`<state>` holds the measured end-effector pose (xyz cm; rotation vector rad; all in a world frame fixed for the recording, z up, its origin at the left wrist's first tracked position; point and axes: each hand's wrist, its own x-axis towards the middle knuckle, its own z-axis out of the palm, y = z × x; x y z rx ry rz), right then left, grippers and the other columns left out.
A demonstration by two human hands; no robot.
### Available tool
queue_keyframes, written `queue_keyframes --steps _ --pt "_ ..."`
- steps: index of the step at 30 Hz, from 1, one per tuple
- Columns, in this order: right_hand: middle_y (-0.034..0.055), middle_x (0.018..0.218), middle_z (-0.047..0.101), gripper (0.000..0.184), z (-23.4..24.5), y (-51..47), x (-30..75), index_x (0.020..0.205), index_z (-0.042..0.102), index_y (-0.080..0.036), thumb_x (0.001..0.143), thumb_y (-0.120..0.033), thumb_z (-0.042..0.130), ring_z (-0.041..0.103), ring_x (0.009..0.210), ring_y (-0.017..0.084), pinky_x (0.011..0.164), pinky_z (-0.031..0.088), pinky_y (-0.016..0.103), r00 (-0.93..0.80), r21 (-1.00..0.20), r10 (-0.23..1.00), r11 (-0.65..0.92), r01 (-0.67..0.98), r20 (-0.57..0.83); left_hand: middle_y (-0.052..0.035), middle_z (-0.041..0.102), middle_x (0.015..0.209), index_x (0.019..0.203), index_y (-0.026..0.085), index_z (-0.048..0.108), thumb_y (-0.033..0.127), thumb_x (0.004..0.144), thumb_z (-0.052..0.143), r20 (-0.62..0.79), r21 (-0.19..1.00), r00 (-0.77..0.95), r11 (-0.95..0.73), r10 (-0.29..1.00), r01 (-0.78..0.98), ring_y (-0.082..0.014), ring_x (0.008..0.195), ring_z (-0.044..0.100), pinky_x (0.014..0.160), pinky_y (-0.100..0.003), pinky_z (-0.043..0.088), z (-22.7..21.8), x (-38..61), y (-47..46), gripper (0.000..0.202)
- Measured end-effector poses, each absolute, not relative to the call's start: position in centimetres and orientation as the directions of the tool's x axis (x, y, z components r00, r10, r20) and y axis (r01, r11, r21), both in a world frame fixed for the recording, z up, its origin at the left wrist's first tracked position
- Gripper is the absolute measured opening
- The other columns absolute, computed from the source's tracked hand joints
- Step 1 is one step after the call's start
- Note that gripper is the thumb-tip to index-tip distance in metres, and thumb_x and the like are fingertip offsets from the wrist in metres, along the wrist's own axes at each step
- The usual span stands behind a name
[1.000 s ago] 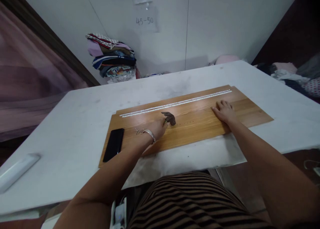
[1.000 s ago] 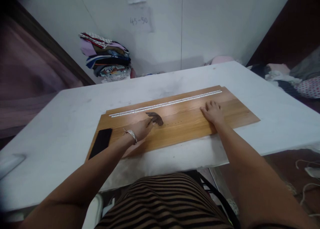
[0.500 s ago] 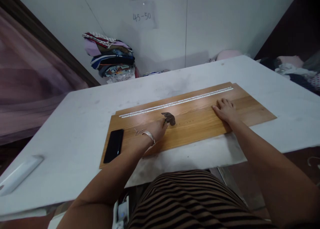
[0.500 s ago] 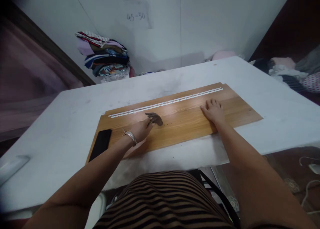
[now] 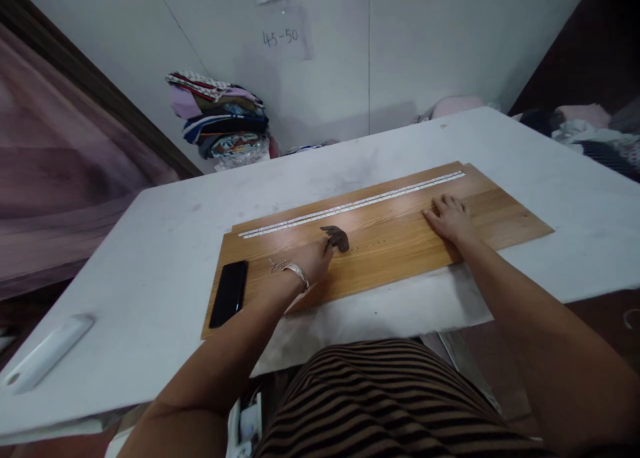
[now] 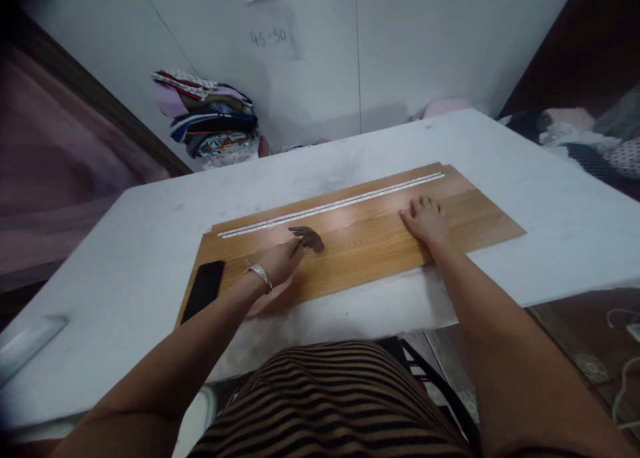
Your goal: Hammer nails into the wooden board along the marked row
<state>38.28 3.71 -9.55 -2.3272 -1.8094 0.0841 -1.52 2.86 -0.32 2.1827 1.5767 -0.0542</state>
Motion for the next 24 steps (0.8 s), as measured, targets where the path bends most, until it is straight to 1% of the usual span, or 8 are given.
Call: queue_keyframes --steps 2,4,10,13,18,24 --pt "0.0183 0.148 0.056 0.057 -9.5 3.67 38.25 0.136 0.06 -0.021 0.101 -0.056 0.033 0.042 0.142 0.036 0.115 0.033 0.055 0.253 -0.193 0.965 -0.235 0.953 0.072 -0.011 0.078 0.1 0.107 0.023 0.067 0.041 0.101 0.045 -0.301 0.3 0.331 -0.241 0.894 0.923 -0.0277 0.094 0.073 0.085 -0.038 0.053 -0.16 -1.44 2.74 0.03" --pt "0.0192 0.149 0.055 0.058 -9.42 3.64 38.2 0.137 0.06 -0.019 0.101 -0.057 0.033 0.042 0.141 0.035 0.115 0.032 0.054 0.255 -0.194 0.965 -0.239 0.951 0.066 -0.0107 0.078 0.101 0.108 0.023 0.067 0.041 0.101 0.044 -0.299 0.308 0.339 -0.247 0.892 0.919 -0.0276 0.095 0.072 0.085 -0.038 0.053 -0.03 -1.47 2.68 0.031" --pt "0.0202 0.146 0.057 0.057 -9.16 3.52 38.04 0.133 0.061 -0.018 0.102 -0.056 0.033 0.042 0.141 0.035 0.115 0.032 0.054 0.244 -0.182 0.967 -0.228 0.956 0.067 -0.0133 0.077 0.104 0.11 0.021 0.066 0.046 0.102 0.037 -0.305 0.307 0.347 -0.253 0.887 0.917 -0.0288 0.095 0.072 0.084 -0.04 0.052 0.12 -1.65 2.89 0.038" --pt "0.0196 0.145 0.057 0.056 -9.14 3.52 38.02 0.131 0.062 -0.019 0.102 -0.057 0.033 0.043 0.141 0.035 0.115 0.032 0.053 0.245 -0.178 0.967 -0.23 0.957 0.073 -0.0134 0.077 0.107 0.112 0.021 0.065 0.045 0.103 0.038 -0.311 0.295 0.353 -0.263 0.882 0.918 -0.0288 0.098 0.071 0.086 -0.04 0.052 0.07 -1.54 2.87 0.038" --pt "0.0198 0.146 0.057 0.055 -9.13 3.52 38.01 0.13 0.062 -0.019 0.101 -0.056 0.034 0.042 0.141 0.036 0.115 0.032 0.053 0.246 -0.184 0.967 -0.23 0.956 0.07 -0.0129 0.077 0.104 0.11 0.021 0.066 0.043 0.102 0.039 -0.317 0.263 0.344 -0.266 0.884 0.927 -0.0282 0.095 0.072 0.084 -0.039 0.052 -0.05 -1.47 2.78 0.036" --pt "0.019 0.144 0.058 0.055 -9.58 3.62 38.22 0.129 0.063 -0.02 0.101 -0.057 0.033 0.044 0.139 0.035 0.113 0.033 0.055 0.24 -0.196 0.966 -0.218 0.956 0.098 -0.0111 0.077 0.101 0.108 0.021 0.068 0.045 0.102 0.042 -0.29 0.28 0.328 -0.248 0.899 0.927 -0.0276 0.093 0.072 0.084 -0.038 0.053 -0.02 -1.71 3.27 0.037"
